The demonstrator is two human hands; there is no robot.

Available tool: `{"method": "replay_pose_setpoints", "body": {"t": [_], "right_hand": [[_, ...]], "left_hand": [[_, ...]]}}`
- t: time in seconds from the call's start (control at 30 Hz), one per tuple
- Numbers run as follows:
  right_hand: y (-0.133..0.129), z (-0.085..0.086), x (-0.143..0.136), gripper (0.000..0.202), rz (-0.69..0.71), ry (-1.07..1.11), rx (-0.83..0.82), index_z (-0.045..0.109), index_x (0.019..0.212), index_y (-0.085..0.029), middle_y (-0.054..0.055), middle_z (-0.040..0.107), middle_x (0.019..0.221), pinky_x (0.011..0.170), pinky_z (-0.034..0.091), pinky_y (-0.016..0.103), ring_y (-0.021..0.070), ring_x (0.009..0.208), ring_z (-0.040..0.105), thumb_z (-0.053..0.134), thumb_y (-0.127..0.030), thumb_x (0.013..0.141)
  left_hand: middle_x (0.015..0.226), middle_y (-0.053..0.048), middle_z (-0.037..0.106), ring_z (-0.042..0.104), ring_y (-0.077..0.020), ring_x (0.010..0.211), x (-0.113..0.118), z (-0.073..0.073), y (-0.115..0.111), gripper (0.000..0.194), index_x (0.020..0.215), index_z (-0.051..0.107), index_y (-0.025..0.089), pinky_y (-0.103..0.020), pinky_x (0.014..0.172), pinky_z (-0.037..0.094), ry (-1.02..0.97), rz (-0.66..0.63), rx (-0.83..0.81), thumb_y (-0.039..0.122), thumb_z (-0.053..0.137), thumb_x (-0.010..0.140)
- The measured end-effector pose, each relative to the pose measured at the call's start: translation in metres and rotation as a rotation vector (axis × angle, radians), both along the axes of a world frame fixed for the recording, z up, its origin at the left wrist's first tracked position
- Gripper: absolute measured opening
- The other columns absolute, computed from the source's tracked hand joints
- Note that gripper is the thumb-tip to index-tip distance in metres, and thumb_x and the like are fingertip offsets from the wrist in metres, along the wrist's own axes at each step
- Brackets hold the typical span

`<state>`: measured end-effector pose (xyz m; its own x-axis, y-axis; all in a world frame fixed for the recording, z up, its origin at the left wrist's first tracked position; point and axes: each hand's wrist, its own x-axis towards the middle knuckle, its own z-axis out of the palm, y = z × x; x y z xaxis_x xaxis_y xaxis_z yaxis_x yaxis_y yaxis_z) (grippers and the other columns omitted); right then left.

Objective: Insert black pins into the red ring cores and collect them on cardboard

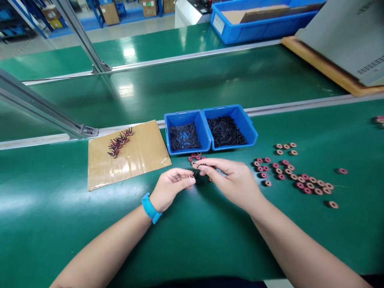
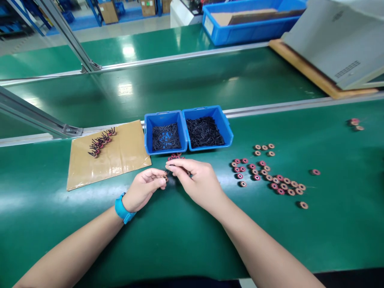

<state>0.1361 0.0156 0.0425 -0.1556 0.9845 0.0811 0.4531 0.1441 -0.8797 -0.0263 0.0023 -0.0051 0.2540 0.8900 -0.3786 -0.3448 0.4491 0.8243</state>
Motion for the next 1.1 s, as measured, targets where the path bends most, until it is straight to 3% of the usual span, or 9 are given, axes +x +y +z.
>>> {"method": "replay_pose_setpoints", "body": {"t": [0.27,0.43,1.1], "right_hand": [[0.0033,-0.0012,0.0039,0.018,-0.111,0.259,-0.192,0.071,0.081,-0.018,0.004,0.069,0.071,0.051,0.049,0.024,0.0121,0.058,0.06,0.059,-0.031,0.078],[0.0068,-0.0021,0.0062,0.017,-0.051,0.29,-0.226,0.071,0.075,-0.016,0.003,0.064,0.074,0.043,0.041,0.023,0.0064,0.046,0.047,0.064,-0.032,0.072],[0.007,-0.0038,0.0044,0.015,0.002,0.214,-0.22,0.073,0.077,-0.02,0.004,0.067,0.08,0.056,0.047,0.027,0.0125,0.064,0.058,0.064,-0.031,0.073]], "left_hand": [[0.061,0.002,0.064,0.056,-0.0082,0.056,-0.0002,-0.0009,-0.0004,0.028,0.076,0.065,0.014,-0.025,0.06,0.043,-0.011,0.01,-0.005,0.026,0.08,0.057],[0.06,0.001,0.064,0.056,-0.008,0.055,-0.0009,0.0,-0.0001,0.028,0.076,0.067,0.013,-0.025,0.06,0.043,-0.001,-0.006,0.009,0.028,0.08,0.056],[0.061,0.001,0.064,0.055,-0.0082,0.055,-0.0018,-0.0026,-0.0003,0.026,0.077,0.068,0.014,-0.025,0.06,0.044,-0.005,-0.015,0.022,0.028,0.08,0.057]]}}
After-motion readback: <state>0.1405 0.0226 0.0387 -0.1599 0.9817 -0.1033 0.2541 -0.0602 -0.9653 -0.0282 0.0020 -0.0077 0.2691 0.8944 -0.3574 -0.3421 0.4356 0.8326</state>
